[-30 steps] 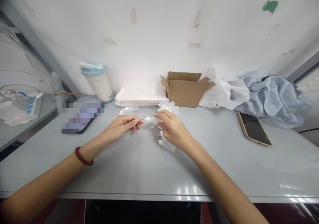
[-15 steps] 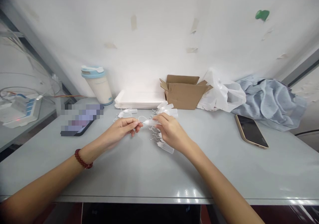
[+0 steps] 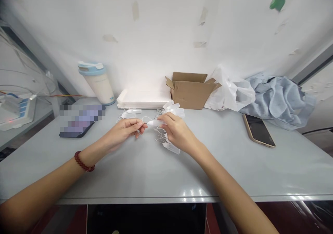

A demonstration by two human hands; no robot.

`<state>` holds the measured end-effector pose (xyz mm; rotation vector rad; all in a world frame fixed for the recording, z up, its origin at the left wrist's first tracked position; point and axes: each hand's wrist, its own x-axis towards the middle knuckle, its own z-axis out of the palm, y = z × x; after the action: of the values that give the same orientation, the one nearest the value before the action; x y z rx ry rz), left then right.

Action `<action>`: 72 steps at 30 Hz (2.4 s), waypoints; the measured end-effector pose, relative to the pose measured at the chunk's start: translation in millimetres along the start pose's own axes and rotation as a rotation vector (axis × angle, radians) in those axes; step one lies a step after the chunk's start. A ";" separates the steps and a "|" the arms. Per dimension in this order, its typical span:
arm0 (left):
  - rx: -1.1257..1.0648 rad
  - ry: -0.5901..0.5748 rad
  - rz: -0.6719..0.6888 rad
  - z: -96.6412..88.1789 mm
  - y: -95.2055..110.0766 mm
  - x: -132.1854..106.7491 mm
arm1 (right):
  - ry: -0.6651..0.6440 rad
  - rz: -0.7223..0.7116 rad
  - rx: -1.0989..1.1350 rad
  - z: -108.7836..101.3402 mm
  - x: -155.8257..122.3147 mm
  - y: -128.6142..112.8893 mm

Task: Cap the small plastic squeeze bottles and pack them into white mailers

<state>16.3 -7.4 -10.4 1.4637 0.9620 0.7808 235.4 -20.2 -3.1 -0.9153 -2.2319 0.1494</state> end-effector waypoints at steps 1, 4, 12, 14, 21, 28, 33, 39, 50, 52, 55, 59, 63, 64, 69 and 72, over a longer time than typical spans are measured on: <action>-0.008 0.001 -0.002 0.0 -0.1 0.0 | -0.003 -0.002 -0.004 0.2 -0.1 0.1; -0.034 -0.003 -0.008 0.0 -0.6 -0.3 | -0.011 0.003 -0.018 0.7 -0.7 0.0; -0.040 -0.011 0.009 0.0 -1.4 -0.9 | -0.024 0.015 -0.084 4.0 -2.6 -0.9; -0.014 -0.004 0.014 0.5 -1.2 -0.5 | -0.027 0.022 -0.085 4.4 -2.9 -2.2; 0.126 0.048 0.011 6.4 1.4 -2.4 | -0.049 0.064 -0.080 12.3 -7.2 -4.7; 0.256 0.058 0.012 10.1 -1.3 -4.4 | -0.100 0.090 -0.068 31.7 -16.2 -0.4; 0.277 0.069 0.045 12.5 -3.7 -5.2 | -0.076 0.075 -0.107 34.6 -18.0 -3.6; 0.332 -0.011 0.084 5.6 -3.9 -1.9 | -0.079 0.065 -0.079 23.8 -11.8 -5.8; 0.375 0.007 0.082 -1.6 3.9 -0.2 | -0.090 0.076 -0.040 19.4 -8.8 -4.7; 0.385 0.022 0.087 -0.6 4.8 -0.4 | -0.099 0.088 -0.027 18.9 -8.8 -4.2; 0.390 0.039 0.105 -0.1 6.6 -0.9 | -0.098 0.109 -0.002 15.3 -7.3 -4.2; 0.400 0.021 0.123 -2.3 7.7 -1.2 | -0.091 0.121 -0.039 11.3 -4.7 -4.5; 0.402 0.011 0.121 -6.2 6.5 -1.1 | -0.106 0.154 -0.048 10.5 -3.5 -5.0; 0.397 0.015 0.126 -7.1 6.1 -1.0 | -0.107 0.159 -0.037 10.1 -3.5 -5.1; 0.307 -0.028 0.101 -10.9 3.2 0.2 | -0.088 0.141 -0.003 5.9 -4.3 -4.0; 0.266 -0.020 0.052 -12.2 1.7 1.0 | -0.063 0.120 -0.016 4.6 -4.9 -2.9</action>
<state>6.2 -1.1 -7.4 1.7288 1.0458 0.6932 233.1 -24.9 -8.4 -1.0675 -2.2382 0.2189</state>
